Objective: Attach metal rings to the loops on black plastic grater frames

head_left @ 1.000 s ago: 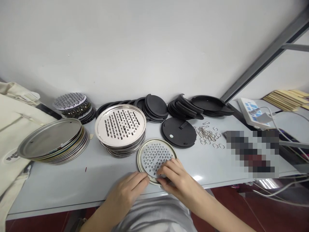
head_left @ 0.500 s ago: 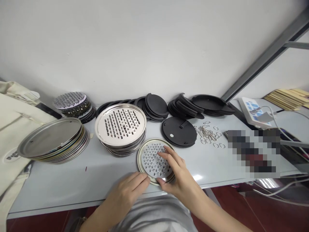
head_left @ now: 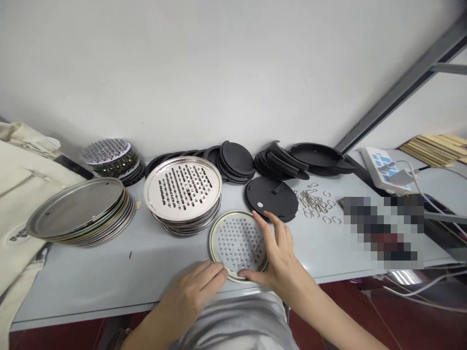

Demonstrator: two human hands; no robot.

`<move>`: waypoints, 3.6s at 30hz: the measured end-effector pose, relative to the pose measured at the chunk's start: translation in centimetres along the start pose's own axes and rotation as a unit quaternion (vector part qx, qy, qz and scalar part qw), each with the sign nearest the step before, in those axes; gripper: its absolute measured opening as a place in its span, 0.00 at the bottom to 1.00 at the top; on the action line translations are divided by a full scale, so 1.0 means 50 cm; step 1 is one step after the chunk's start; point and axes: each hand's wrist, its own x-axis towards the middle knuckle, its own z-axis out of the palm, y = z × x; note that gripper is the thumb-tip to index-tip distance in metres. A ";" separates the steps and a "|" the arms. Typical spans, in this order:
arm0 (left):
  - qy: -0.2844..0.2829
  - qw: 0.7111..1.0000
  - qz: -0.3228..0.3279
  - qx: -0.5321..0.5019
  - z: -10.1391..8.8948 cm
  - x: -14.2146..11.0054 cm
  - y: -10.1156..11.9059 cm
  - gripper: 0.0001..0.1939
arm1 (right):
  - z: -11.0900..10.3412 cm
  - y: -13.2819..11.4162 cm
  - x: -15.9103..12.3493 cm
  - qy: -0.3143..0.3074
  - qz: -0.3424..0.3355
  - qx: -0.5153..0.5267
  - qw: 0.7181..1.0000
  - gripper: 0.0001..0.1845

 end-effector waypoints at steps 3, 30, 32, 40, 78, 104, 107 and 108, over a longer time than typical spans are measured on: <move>-0.002 1.000 0.002 0.000 0.001 -0.002 -0.002 0.19 | 0.005 0.010 0.002 -0.032 0.009 0.030 0.999 0.62; -0.066 0.996 -0.024 -0.051 0.001 -0.017 -0.007 0.19 | -0.005 -0.012 -0.002 -0.079 0.108 0.121 0.984 0.54; -0.059 0.997 -0.025 -0.049 0.002 -0.016 -0.006 0.19 | -0.006 -0.017 -0.002 -0.081 0.121 0.124 0.981 0.53; -0.062 0.997 -0.022 -0.047 0.003 -0.016 -0.006 0.18 | -0.003 -0.018 0.001 -0.081 0.151 0.146 0.974 0.50; -0.073 0.996 0.026 0.040 -0.005 -0.001 -0.003 0.15 | 0.006 -0.019 -0.003 -0.087 0.126 0.132 0.979 0.47; -0.080 0.997 0.018 0.016 -0.004 0.003 0.002 0.13 | 0.014 0.002 -0.015 -0.077 0.097 0.171 0.977 0.48; -0.072 0.997 0.020 0.017 -0.005 0.006 0.001 0.13 | 0.015 0.004 -0.016 -0.077 0.094 0.166 0.979 0.47; -0.066 0.997 0.021 0.017 -0.005 0.007 0.001 0.12 | 0.015 0.004 -0.017 -0.077 0.093 0.164 0.979 0.47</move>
